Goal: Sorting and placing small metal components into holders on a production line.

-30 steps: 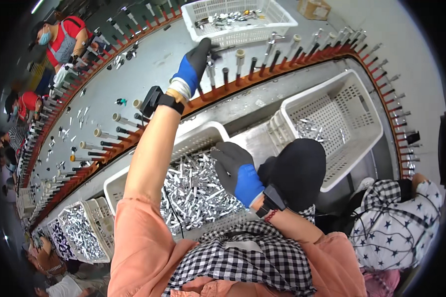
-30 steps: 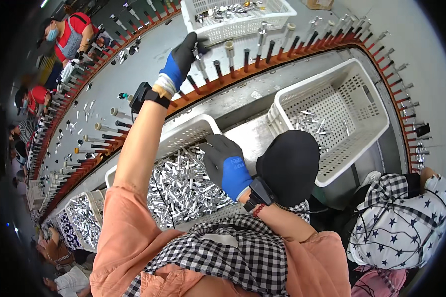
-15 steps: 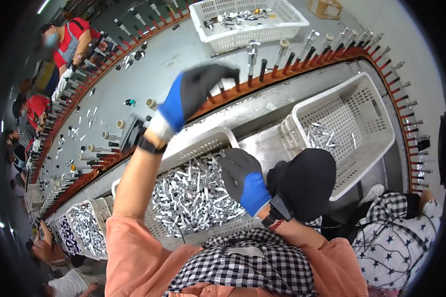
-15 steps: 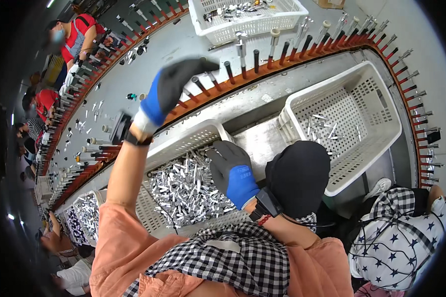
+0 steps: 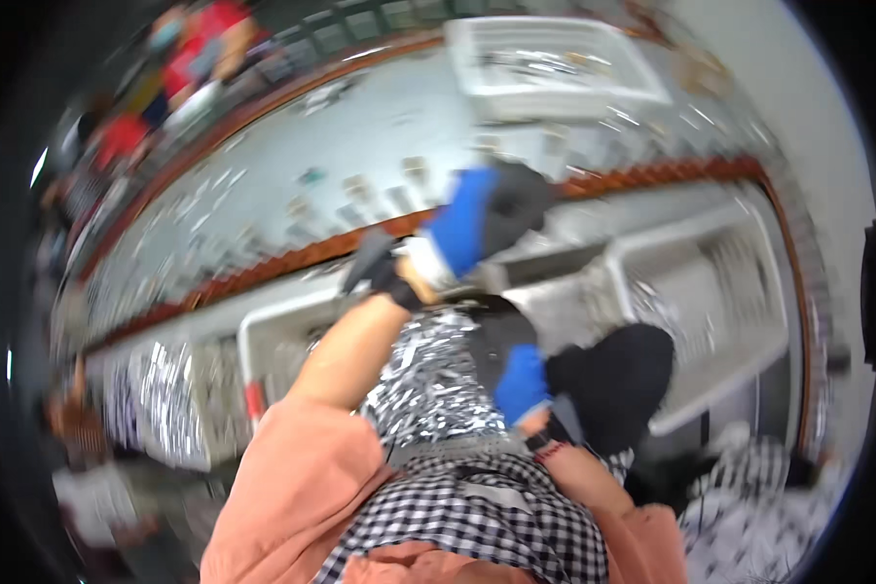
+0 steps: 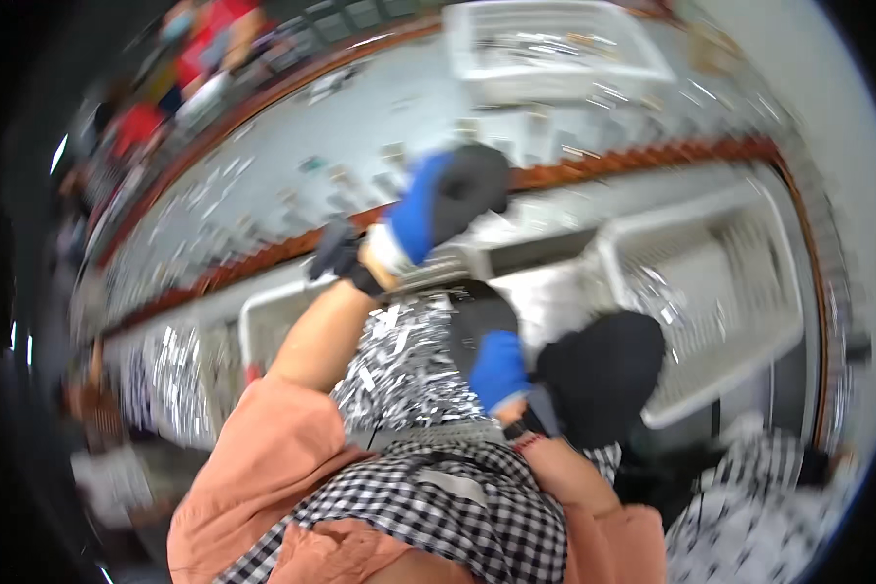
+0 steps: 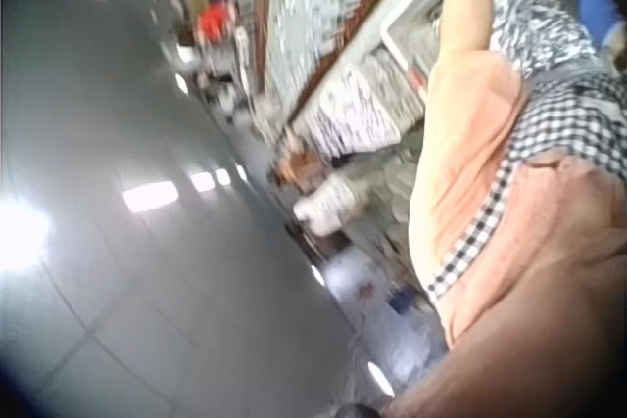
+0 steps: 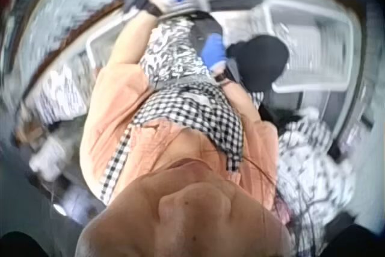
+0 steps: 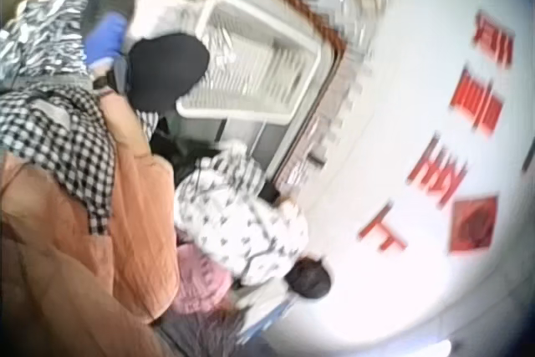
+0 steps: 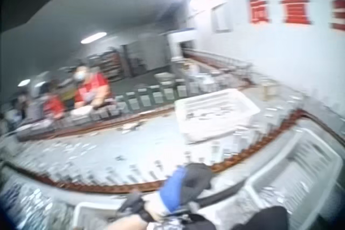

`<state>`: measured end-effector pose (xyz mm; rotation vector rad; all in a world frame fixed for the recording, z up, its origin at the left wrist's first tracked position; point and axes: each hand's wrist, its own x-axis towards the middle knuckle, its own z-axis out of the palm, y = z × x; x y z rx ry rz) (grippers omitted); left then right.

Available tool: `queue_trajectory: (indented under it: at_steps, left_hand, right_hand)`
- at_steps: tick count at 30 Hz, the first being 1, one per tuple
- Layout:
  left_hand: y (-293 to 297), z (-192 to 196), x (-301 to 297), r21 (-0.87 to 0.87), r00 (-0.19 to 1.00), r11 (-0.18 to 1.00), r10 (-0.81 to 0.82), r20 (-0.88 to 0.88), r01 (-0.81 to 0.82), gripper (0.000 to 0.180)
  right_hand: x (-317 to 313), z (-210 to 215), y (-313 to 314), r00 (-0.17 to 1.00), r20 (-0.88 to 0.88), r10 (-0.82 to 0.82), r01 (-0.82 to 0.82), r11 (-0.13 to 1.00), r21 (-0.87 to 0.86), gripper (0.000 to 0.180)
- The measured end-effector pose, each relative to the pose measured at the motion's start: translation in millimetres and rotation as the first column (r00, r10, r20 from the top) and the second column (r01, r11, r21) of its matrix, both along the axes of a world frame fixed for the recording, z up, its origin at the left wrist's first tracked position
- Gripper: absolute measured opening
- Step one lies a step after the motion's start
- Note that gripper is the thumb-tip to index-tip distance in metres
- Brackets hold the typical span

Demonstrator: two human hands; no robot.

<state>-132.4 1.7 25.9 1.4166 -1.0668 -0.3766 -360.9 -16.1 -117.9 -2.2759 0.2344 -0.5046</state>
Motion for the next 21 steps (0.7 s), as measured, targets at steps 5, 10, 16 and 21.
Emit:
queue_trajectory:
  at_steps: [5,10,16,21]
  left_hand:
    - [123,-19,-7,0.623,0.976,0.771,-0.01,0.218,-0.131,0.057]
    - [261,-26,-13,0.73,0.985,0.663,0.146,0.092,-0.167,0.05]
    - [358,-100,49,0.409,0.495,0.289,0.621,0.608,-0.865,0.036]
    - [357,-140,75,0.542,0.545,0.109,0.321,0.774,-0.833,0.045]
  right_hand:
    - [38,46,-1,0.988,0.08,0.134,-0.143,0.983,0.114,0.032]
    - [32,49,-4,0.989,-0.107,0.098,-0.053,0.931,0.361,0.036]
    - [107,71,-97,0.994,0.111,0.021,-0.06,0.932,0.357,0.051]
    - [209,96,-211,0.959,0.265,-0.103,0.103,0.995,0.014,0.052]
